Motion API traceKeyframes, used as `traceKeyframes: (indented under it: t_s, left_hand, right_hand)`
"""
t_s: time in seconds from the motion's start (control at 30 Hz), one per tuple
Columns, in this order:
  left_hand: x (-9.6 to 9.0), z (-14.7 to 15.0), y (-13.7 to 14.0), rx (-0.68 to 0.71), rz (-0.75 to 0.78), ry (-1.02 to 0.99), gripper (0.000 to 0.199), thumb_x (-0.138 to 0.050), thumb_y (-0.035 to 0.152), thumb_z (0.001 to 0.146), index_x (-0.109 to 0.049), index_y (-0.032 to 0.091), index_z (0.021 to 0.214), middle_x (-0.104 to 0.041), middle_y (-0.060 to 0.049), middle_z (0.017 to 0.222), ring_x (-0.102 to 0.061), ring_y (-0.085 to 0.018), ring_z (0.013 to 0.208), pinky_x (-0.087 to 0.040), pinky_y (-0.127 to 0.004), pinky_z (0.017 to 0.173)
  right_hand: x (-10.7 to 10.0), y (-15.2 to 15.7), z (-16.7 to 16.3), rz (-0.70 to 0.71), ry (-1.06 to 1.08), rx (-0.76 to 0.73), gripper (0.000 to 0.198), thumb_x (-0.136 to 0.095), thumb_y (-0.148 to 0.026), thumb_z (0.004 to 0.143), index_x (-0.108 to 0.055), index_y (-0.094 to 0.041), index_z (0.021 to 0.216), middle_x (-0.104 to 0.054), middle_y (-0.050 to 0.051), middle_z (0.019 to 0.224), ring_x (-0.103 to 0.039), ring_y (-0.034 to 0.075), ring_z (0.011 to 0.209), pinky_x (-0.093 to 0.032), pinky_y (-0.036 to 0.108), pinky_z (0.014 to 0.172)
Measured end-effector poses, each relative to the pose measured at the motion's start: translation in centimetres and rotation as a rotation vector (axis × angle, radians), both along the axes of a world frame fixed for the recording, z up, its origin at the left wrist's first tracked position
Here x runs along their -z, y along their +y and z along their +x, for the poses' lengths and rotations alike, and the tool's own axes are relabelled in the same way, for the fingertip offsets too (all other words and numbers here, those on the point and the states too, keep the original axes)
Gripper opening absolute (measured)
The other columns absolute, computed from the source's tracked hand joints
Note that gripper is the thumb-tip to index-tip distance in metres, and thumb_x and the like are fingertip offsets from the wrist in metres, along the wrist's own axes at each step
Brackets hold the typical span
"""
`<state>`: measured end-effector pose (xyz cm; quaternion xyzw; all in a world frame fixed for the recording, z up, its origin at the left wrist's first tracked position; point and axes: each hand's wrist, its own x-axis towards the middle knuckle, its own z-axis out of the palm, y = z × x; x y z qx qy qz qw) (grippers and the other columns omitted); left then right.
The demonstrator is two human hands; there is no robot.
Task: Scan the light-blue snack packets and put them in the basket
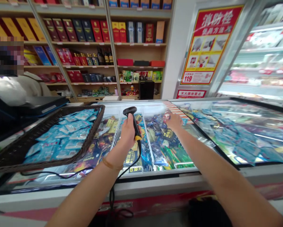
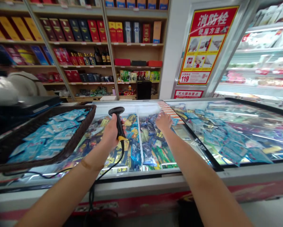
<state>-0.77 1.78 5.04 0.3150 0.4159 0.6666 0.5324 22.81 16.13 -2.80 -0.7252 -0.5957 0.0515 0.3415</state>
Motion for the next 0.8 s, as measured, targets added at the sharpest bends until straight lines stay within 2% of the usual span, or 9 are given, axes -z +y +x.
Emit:
traceKeyframes:
  t_s: [0.07, 0.17, 0.27, 0.37, 0.43, 0.57, 0.63, 0.7, 0.8]
  left_hand:
    - [0.8, 1.1, 0.4, 0.014, 0.017, 0.024, 0.044, -0.062, 0.064, 0.093, -0.055, 0.021, 0.094, -0.057, 0.004, 0.061, -0.058, -0.012, 0.046, -0.041, -0.021, 0.042]
    - [2.2, 1.9, 0.6, 0.017, 0.047, 0.087, 0.046, -0.067, 0.064, 0.089, -0.054, 0.021, 0.095, -0.058, 0.005, 0.065, -0.056, -0.012, 0.046, -0.039, -0.022, 0.040]
    - [3.4, 1.8, 0.4, 0.032, 0.042, 0.126, 0.049, -0.068, 0.066, 0.087, -0.054, 0.021, 0.095, -0.059, 0.005, 0.068, -0.055, -0.011, 0.045, -0.041, -0.023, 0.041]
    - [4.5, 1.4, 0.4, 0.078, -0.006, 0.144, 0.053, -0.068, 0.071, 0.085, -0.054, 0.020, 0.091, -0.060, 0.003, 0.068, -0.054, -0.010, 0.044, -0.042, -0.023, 0.041]
    - [5.3, 1.3, 0.5, 0.100, -0.017, 0.149, 0.056, -0.069, 0.074, 0.083, -0.055, 0.020, 0.090, -0.060, 0.002, 0.066, -0.055, -0.011, 0.045, -0.041, -0.023, 0.041]
    - [6.4, 1.5, 0.9, 0.115, 0.000, 0.172, 0.063, -0.068, 0.081, 0.078, -0.055, 0.020, 0.090, -0.060, 0.002, 0.066, -0.058, -0.013, 0.048, -0.039, -0.022, 0.040]
    - [6.5, 1.8, 0.9, 0.136, 0.003, 0.186, 0.066, -0.068, 0.083, 0.077, -0.055, 0.020, 0.089, -0.061, 0.000, 0.068, -0.059, -0.013, 0.049, -0.036, -0.022, 0.039]
    - [6.3, 2.0, 0.6, 0.135, 0.017, 0.189, 0.066, -0.069, 0.083, 0.075, -0.054, 0.020, 0.090, -0.062, 0.000, 0.071, -0.059, -0.012, 0.050, -0.035, -0.021, 0.038]
    - [5.6, 2.2, -0.3, 0.164, 0.020, 0.209, 0.065, -0.071, 0.080, 0.076, -0.053, 0.021, 0.093, -0.061, 0.002, 0.072, -0.058, -0.012, 0.049, -0.036, -0.021, 0.039]
  right_hand:
    - [0.7, -1.1, 2.0, -0.058, -0.045, 0.078, 0.053, -0.063, -0.030, 0.095, -0.062, -0.011, 0.144, -0.041, 0.029, 0.163, -0.031, 0.048, 0.156, -0.023, 0.067, 0.123]
    - [1.3, -2.4, 3.0, -0.174, -0.143, 0.047, 0.053, -0.057, -0.041, 0.100, -0.064, -0.008, 0.141, -0.043, 0.031, 0.161, -0.037, 0.048, 0.152, -0.029, 0.063, 0.121]
    - [1.0, -3.0, 2.3, -0.227, -0.202, 0.013, 0.052, -0.052, -0.041, 0.103, -0.064, -0.010, 0.143, -0.045, 0.026, 0.162, -0.038, 0.046, 0.152, -0.033, 0.062, 0.119]
    - [0.5, -3.2, 1.1, -0.212, -0.200, -0.057, 0.048, -0.056, -0.039, 0.101, -0.067, -0.016, 0.142, -0.050, 0.022, 0.160, -0.044, 0.044, 0.148, -0.035, 0.061, 0.118]
    - [0.2, -3.2, 0.3, -0.186, -0.181, -0.148, 0.041, -0.061, -0.037, 0.099, -0.073, -0.019, 0.134, -0.056, 0.019, 0.155, -0.048, 0.043, 0.144, -0.036, 0.061, 0.117]
    - [0.0, -3.0, -0.4, -0.127, -0.100, -0.286, 0.032, -0.057, -0.031, 0.101, -0.078, -0.023, 0.123, -0.069, 0.011, 0.140, -0.061, 0.031, 0.131, -0.044, 0.046, 0.114]
    - [0.0, -2.7, -0.2, -0.069, -0.050, -0.265, 0.036, -0.053, -0.031, 0.103, -0.074, -0.020, 0.131, -0.070, 0.013, 0.139, -0.064, 0.028, 0.127, -0.046, 0.041, 0.111]
    - [0.1, -2.6, 0.1, -0.034, -0.063, -0.180, 0.043, -0.054, -0.036, 0.103, -0.069, -0.017, 0.138, -0.066, 0.017, 0.142, -0.061, 0.031, 0.131, -0.045, 0.045, 0.112]
    - [0.3, -2.5, 0.2, -0.112, -0.172, -0.078, 0.055, -0.051, -0.054, 0.103, -0.068, -0.014, 0.137, -0.062, 0.023, 0.145, -0.054, 0.039, 0.139, -0.039, 0.054, 0.115]
